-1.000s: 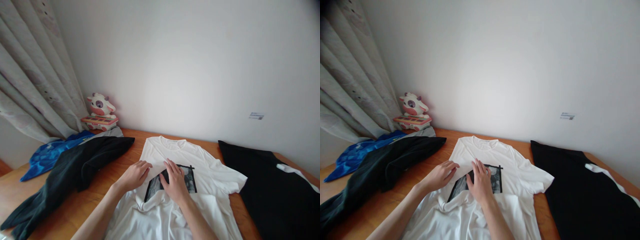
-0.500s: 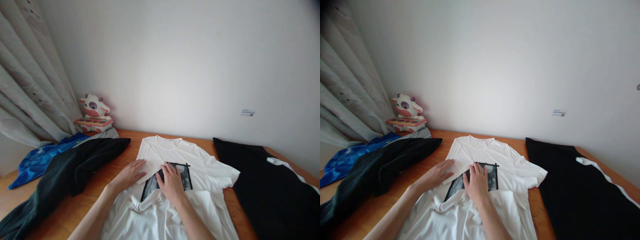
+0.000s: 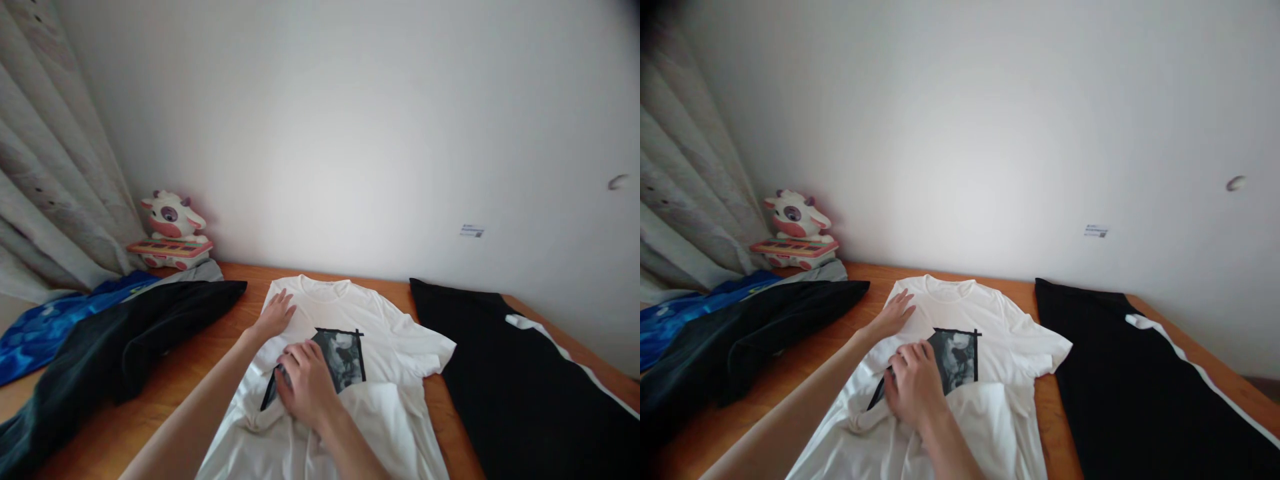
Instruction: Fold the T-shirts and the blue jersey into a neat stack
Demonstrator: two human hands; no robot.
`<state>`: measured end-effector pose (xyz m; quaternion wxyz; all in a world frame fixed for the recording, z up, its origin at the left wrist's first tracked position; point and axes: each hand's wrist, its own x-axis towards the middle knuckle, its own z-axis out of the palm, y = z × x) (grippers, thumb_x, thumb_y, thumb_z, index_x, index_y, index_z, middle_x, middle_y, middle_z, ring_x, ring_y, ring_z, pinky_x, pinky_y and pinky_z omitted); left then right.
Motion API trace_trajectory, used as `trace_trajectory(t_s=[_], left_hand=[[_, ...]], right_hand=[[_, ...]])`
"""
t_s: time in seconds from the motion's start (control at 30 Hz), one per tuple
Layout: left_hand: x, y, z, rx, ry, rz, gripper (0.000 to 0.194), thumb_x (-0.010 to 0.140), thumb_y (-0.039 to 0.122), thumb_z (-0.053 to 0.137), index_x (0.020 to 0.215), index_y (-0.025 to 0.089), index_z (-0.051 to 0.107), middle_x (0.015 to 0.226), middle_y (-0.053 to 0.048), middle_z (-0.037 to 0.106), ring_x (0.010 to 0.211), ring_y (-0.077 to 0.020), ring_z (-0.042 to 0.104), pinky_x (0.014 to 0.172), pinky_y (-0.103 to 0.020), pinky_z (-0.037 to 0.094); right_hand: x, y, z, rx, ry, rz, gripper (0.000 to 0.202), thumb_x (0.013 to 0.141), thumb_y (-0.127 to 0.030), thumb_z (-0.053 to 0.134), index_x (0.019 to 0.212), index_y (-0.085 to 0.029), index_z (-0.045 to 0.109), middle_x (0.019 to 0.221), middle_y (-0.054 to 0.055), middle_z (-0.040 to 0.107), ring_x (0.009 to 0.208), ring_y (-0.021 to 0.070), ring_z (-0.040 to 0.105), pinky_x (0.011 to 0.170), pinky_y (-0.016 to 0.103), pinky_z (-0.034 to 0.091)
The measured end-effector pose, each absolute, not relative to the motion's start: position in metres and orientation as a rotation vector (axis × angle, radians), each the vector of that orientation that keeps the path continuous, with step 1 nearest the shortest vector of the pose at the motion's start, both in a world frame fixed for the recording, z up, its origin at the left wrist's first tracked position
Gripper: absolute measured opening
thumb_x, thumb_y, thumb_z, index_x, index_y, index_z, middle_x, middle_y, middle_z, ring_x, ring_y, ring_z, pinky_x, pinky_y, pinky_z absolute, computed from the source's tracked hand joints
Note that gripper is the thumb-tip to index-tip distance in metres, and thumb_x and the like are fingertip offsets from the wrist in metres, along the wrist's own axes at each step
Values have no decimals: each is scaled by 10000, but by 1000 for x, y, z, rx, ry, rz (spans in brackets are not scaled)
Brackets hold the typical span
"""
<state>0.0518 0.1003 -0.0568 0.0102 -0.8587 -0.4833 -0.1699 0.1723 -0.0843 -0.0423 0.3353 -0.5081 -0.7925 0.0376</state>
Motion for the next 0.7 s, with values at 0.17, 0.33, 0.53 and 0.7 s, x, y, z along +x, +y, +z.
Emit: trace_trajectory(t_s=[0.17,0.33,0.53,0.7], left_hand=[[67,107,-82,-2549,-1607,-541,501,992,294,391,1381,34,572,1483,-311,496,1412,-433,450,1127,-645,347],[62,108,-89,-2530,-1541,-539,536,975,346,395,1404,75,569,1514,-286,474,1420,-448,429,1126,-666,315],[61,109,-80,-2545,-1534,-648,473,978,363,391,1314,111,610,1460,-252,550,1370,-420,490,1109,-631,354],[66,88,-55,-2686,-1315,-811,318,982,257,402,1175,183,644,1326,-149,644,1253,-305,567,1089,-478,412]], right_hand=[[154,-100,-46,-1164,-2278,295,378,928,-458,616,1224,-223,637,1354,80,633,1315,237,516,1194,451,291],[151,-102,-45,-1224,-2305,346,527,957,-568,511,1343,-215,573,1549,106,481,1458,273,378,1211,534,257],[143,-97,-49,-1238,-2263,176,428,918,-554,565,1171,-224,667,1331,95,661,1296,265,545,1114,483,375],[144,-88,-51,-1172,-2043,60,257,909,-335,558,674,-228,561,678,-10,650,695,164,614,733,319,449]])
